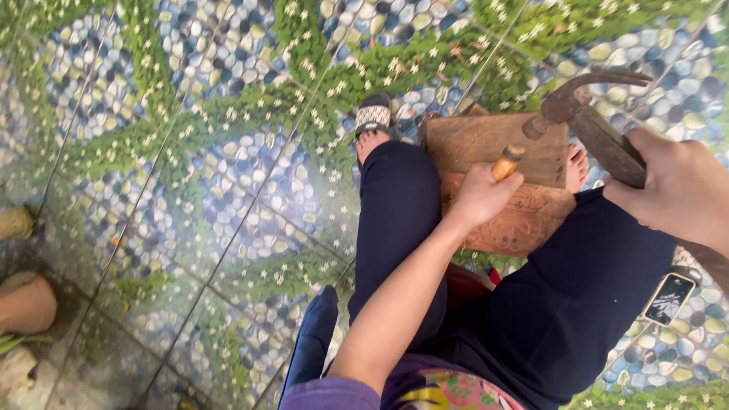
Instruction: The person is carving a design into a piece of wood using a hammer and a chisel-like tool while sitting on the floor.
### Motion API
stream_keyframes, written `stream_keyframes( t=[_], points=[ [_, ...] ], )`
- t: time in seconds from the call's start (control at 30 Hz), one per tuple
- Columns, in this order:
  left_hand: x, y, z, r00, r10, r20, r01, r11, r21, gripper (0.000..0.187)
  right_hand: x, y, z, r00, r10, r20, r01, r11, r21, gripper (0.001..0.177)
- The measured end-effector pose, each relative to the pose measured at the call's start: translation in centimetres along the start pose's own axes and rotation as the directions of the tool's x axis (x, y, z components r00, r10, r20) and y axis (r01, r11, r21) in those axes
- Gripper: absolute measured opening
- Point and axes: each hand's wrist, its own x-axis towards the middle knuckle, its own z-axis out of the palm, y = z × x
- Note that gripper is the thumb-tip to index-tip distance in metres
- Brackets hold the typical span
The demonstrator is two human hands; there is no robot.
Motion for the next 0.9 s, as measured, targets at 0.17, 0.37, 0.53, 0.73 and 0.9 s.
stream_keyframes(
  t=[0.17, 0.37, 0.53, 0.73, 0.9],
  points=[
    [-0.1, 0.1, 0.0, 0.999, -0.035, -0.007, 0.035, 0.999, 0.014, 0.032, -2.1, -2.2, -0.8, 0.991, 0.034, -0.127, 0.013, 0.935, 0.354, 0.02],
    [0.2, 0.4, 0.0, 0.999, -0.049, -0.005, 0.049, 0.997, 0.064, 0.029, -3.6, -1.8, -0.7, 0.983, -0.015, -0.183, 0.107, 0.856, 0.506, 0.029],
    [0.7, -0.5, 0.1, 0.999, -0.044, -0.003, 0.044, 0.998, 0.033, 0.034, -2.9, -3.8, -1.4, 0.981, 0.05, 0.188, -0.051, 0.999, -0.004, 0.03],
    [-0.8, 0.4, -0.2, 1.0, -0.015, -0.001, 0.015, 0.999, -0.03, 0.039, -2.8, -3.2, -1.6, 0.988, 0.042, -0.149, 0.046, 0.839, 0.541, 0.017],
    [-3.7, 0.6, -0.9, 0.994, 0.105, 0.011, -0.105, 0.994, 0.026, 0.044, -1.7, -4.3, 0.9, 0.996, 0.083, -0.022, -0.021, 0.488, 0.873, 0.011]
  ],
)
